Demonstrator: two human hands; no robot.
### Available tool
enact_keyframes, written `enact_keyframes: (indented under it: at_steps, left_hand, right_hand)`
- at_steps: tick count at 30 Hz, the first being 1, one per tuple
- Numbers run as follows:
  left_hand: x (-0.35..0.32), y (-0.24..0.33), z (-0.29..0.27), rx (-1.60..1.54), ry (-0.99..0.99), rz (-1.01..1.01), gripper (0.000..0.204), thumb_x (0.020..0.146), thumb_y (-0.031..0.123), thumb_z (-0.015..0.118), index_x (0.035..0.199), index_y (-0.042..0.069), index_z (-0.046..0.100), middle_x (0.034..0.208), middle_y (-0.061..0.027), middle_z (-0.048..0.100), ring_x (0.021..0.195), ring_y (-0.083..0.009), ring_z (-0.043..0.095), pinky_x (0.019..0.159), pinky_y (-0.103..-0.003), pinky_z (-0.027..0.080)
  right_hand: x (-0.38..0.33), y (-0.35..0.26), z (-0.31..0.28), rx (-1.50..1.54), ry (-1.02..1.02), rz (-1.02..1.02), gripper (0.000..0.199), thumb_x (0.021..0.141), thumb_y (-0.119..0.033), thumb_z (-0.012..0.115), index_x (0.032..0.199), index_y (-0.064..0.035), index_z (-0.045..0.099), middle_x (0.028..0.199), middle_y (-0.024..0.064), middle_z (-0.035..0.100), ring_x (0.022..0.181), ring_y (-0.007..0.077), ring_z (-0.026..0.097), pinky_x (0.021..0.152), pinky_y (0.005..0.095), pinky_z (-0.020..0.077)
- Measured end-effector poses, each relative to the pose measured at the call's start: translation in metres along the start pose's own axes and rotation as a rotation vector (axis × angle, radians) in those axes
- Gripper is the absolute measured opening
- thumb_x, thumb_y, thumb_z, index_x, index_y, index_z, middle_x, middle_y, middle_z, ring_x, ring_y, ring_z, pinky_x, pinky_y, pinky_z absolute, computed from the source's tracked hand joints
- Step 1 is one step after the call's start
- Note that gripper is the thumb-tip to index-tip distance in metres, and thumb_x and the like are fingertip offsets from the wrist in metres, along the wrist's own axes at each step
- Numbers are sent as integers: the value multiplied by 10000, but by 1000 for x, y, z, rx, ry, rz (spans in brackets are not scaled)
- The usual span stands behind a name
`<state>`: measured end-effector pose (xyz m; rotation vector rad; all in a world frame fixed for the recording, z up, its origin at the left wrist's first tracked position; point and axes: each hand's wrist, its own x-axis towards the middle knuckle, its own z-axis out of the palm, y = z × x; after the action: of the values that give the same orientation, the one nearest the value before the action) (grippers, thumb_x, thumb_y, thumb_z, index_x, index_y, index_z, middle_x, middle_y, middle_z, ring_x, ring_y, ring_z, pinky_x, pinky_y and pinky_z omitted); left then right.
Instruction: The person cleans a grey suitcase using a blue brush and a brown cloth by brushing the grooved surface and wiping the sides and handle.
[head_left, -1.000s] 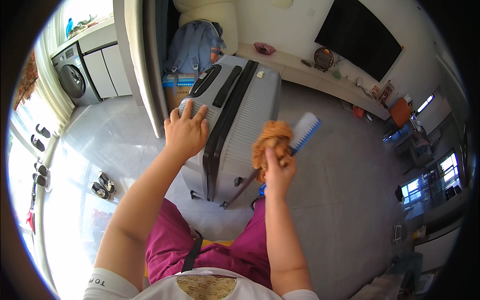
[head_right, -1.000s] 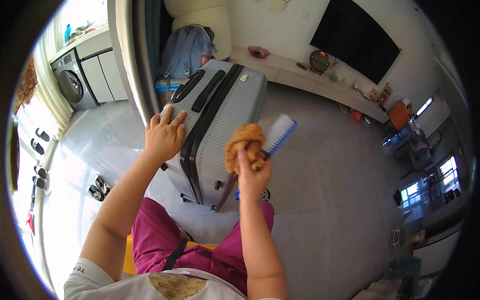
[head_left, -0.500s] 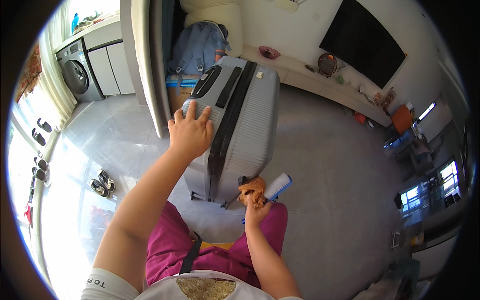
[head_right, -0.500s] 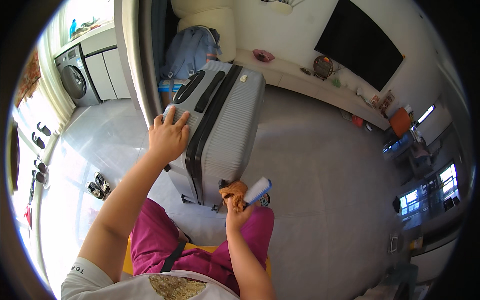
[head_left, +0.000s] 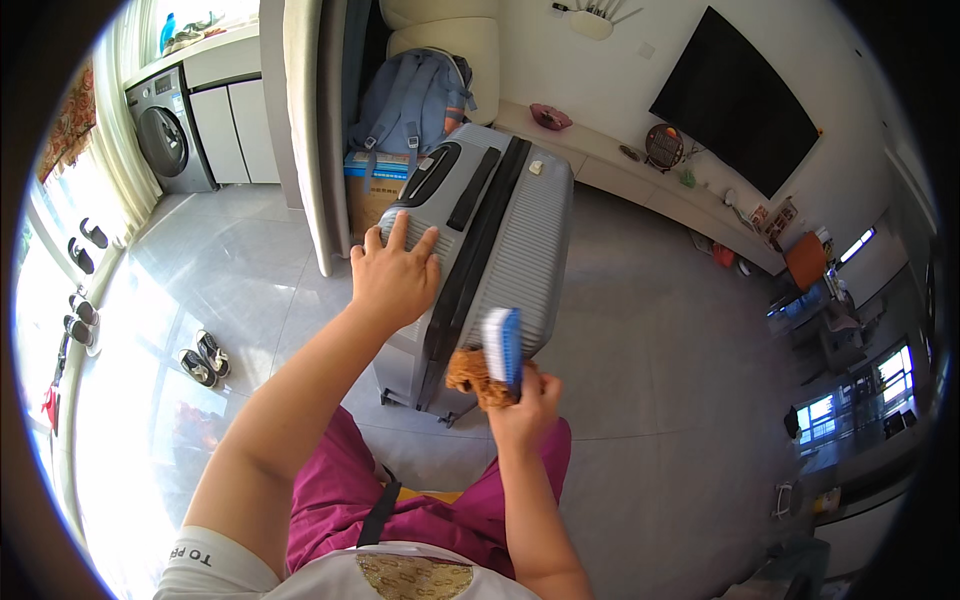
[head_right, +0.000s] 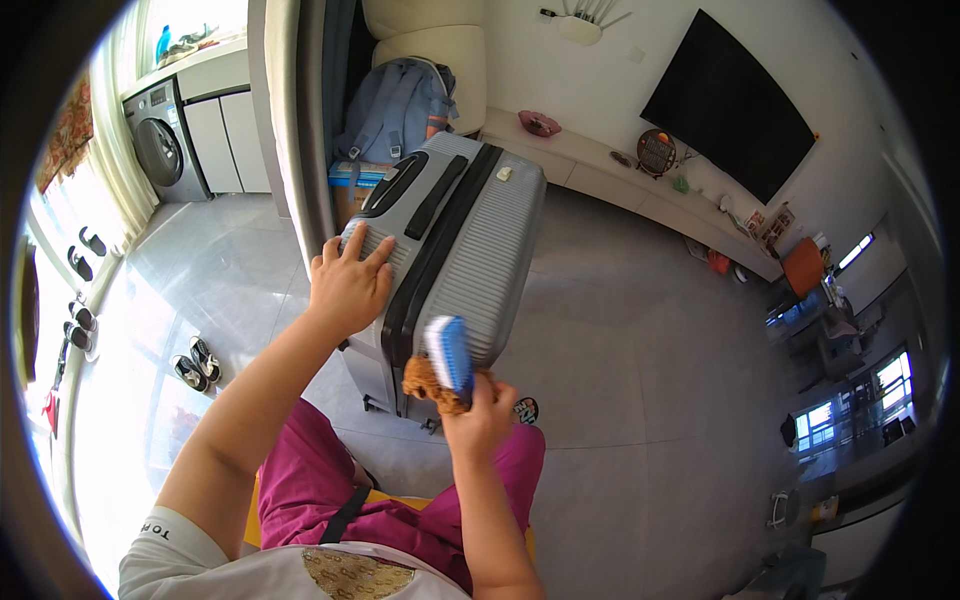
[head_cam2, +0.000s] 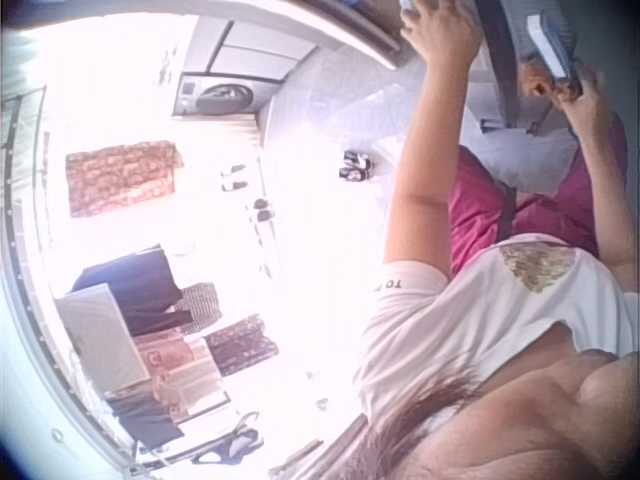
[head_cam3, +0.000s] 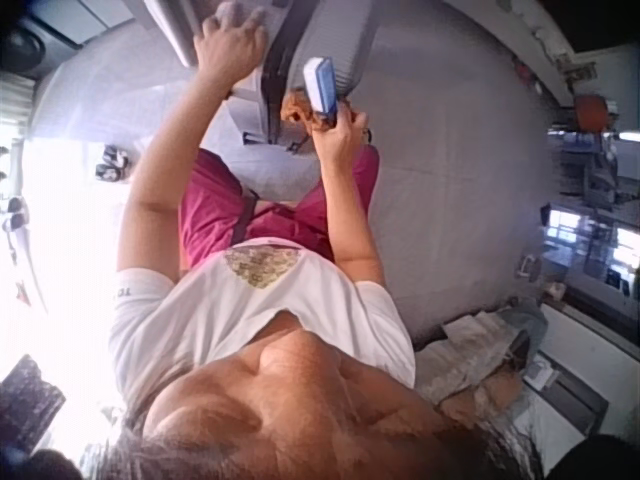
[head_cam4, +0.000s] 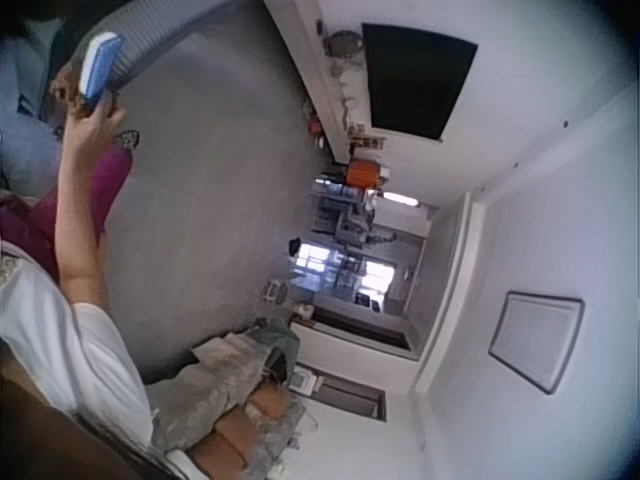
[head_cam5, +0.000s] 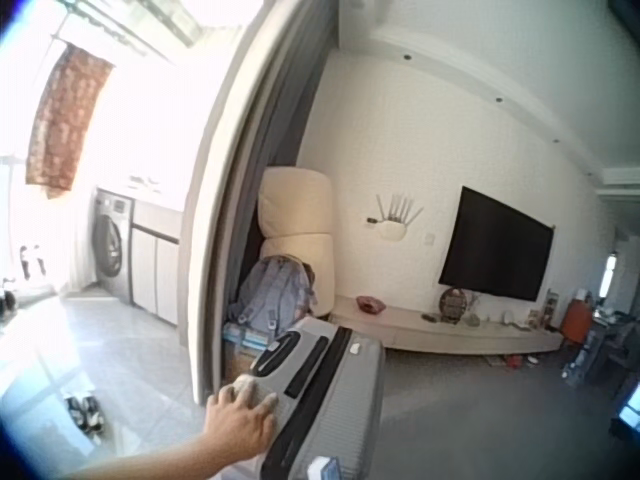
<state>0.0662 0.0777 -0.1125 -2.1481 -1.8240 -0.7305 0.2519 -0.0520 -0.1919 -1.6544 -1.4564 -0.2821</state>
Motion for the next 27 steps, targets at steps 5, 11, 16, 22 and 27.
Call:
enact_keyframes:
  at_steps: [5, 11, 16, 22, 27]
  left_hand:
    - [-5, 3, -2, -8, 22, 3, 408, 932, 343, 469, 1309, 268, 604, 1439, -164, 458, 1203, -475, 467, 944, -550, 403]
    - [-16, 2, -11, -29, 70, 59, 392, 909, 323, 496, 1265, 235, 633, 1414, -181, 472, 1184, -481, 467, 909, -552, 397]
    - [-22, 13, -21, -60, 139, 95, 364, 890, 299, 524, 1218, 221, 660, 1382, -187, 500, 1135, -474, 487, 882, -536, 399]
    - [-22, 10, -22, -82, 88, 69, 368, 903, 291, 527, 1241, 238, 665, 1408, -173, 492, 1186, -470, 459, 948, -539, 390]
    - [-19, -6, -20, -171, 73, 98, 369, 913, 285, 519, 1252, 234, 656, 1403, -153, 502, 1224, -431, 446, 1001, -579, 351]
  right_hand:
    - [29, 33, -31, -16, 227, 52, 475, 621, -106, 861, 1046, -36, 662, 1032, 129, 541, 855, 276, 612, 725, 372, 538]
    - [90, -35, -64, 152, -274, -155, 548, 610, -196, 862, 1104, -107, 643, 1085, 139, 520, 970, 328, 594, 819, 399, 524]
    - [155, -23, -30, -33, -371, -84, 491, 707, -299, 803, 1127, -106, 638, 1052, 149, 530, 874, 358, 638, 763, 440, 548]
    - [191, 20, 7, 48, -209, -24, 516, 765, -361, 783, 1187, -97, 647, 1029, 126, 558, 890, 330, 633, 774, 428, 531]
    - [161, 5, -6, 251, -325, -85, 384, 737, -269, 805, 1017, -42, 672, 997, 123, 574, 902, 322, 616, 785, 406, 511]
